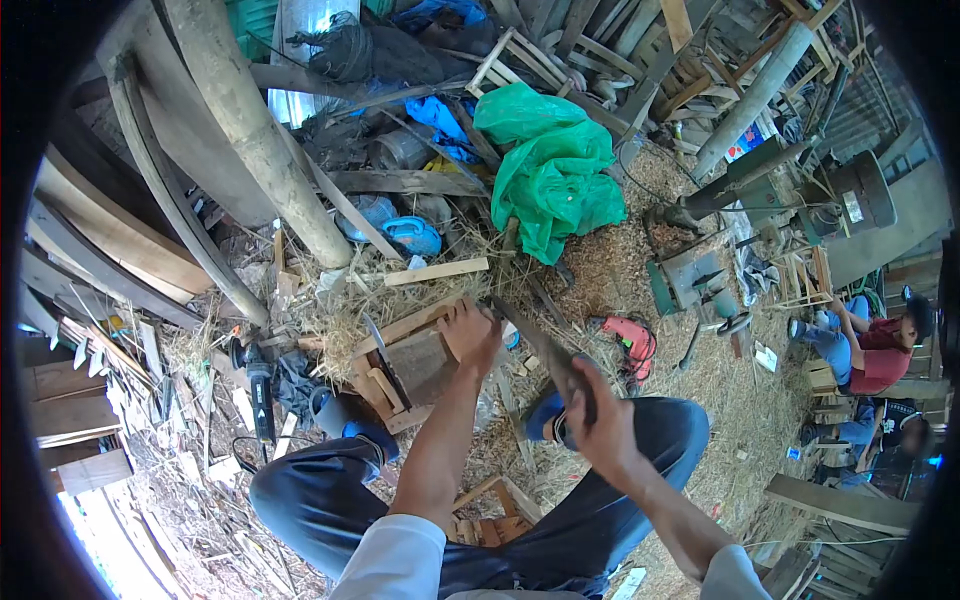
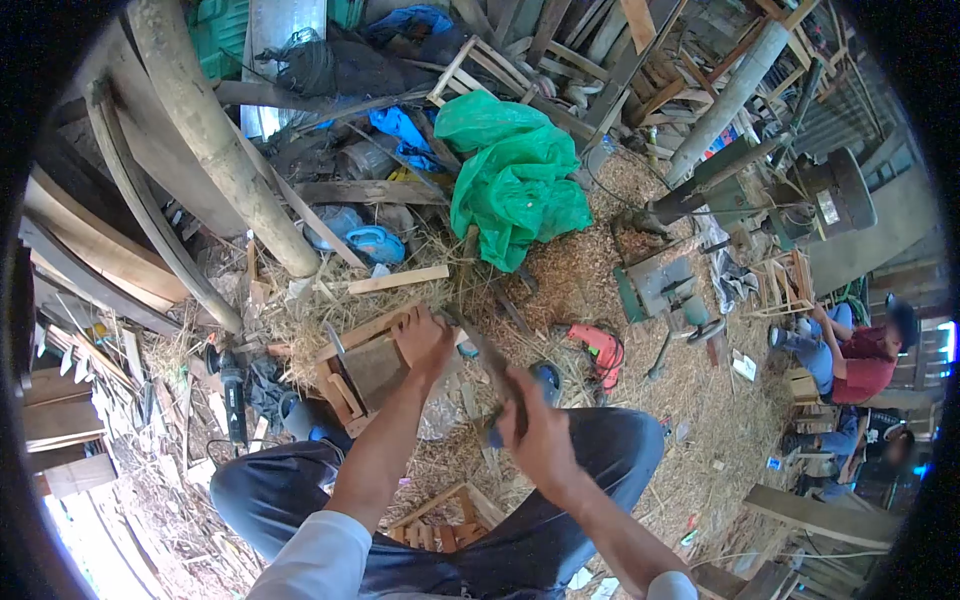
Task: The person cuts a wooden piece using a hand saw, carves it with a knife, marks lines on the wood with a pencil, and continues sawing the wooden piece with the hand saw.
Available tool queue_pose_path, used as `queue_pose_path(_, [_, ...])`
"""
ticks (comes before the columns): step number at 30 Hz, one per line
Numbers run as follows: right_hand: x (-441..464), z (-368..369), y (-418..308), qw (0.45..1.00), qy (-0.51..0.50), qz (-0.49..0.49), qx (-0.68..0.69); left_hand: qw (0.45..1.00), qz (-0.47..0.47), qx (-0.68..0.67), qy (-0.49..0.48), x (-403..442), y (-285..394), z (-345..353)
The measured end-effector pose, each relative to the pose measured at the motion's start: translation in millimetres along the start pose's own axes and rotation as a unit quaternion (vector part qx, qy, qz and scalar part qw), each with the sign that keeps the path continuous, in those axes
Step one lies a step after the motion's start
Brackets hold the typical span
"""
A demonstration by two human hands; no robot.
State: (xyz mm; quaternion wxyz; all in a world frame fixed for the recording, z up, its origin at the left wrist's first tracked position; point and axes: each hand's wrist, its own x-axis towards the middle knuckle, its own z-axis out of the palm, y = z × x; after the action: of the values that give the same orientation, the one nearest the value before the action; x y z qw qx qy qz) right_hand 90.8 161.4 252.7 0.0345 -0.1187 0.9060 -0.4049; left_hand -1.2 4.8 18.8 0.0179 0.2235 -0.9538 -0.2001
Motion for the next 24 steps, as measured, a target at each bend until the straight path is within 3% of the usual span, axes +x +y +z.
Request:
queue_pose_path(3, [48.7,-14.0,-8.1,0.999,-0.005,-0.046,-0.025,1.000,0.007,-0.008,-0.021,1.9,1.9,-1.1])
queue_pose_path(8, [121.3,-3.4,-41.0,0.990,-0.128,-0.001,-0.056,0.999,0.036,0.002,0.014,2.2,-8.2,13.6])
queue_pose_path(12, [137.3,7.7,-20.5,0.993,-0.112,-0.007,-0.041,1.000,-0.004,0.013,-0.010,0.4,0.6,7.6])
queue_pose_path(15, [129.1,49.5,9.3,0.991,-0.097,0.036,-0.084,0.999,0.008,0.007,0.041,7.1,-8.8,20.8])
queue_pose_path(20, [132.3,46.6,22.6,0.996,-0.080,0.026,-0.031,0.999,-0.005,-0.014,-0.046,5.0,-7.4,22.1])
queue_pose_path(24, [145.9,74.0,41.3,0.996,-0.062,0.019,-0.063,0.999,0.007,0.011,0.051,4.2,-13.0,25.3])
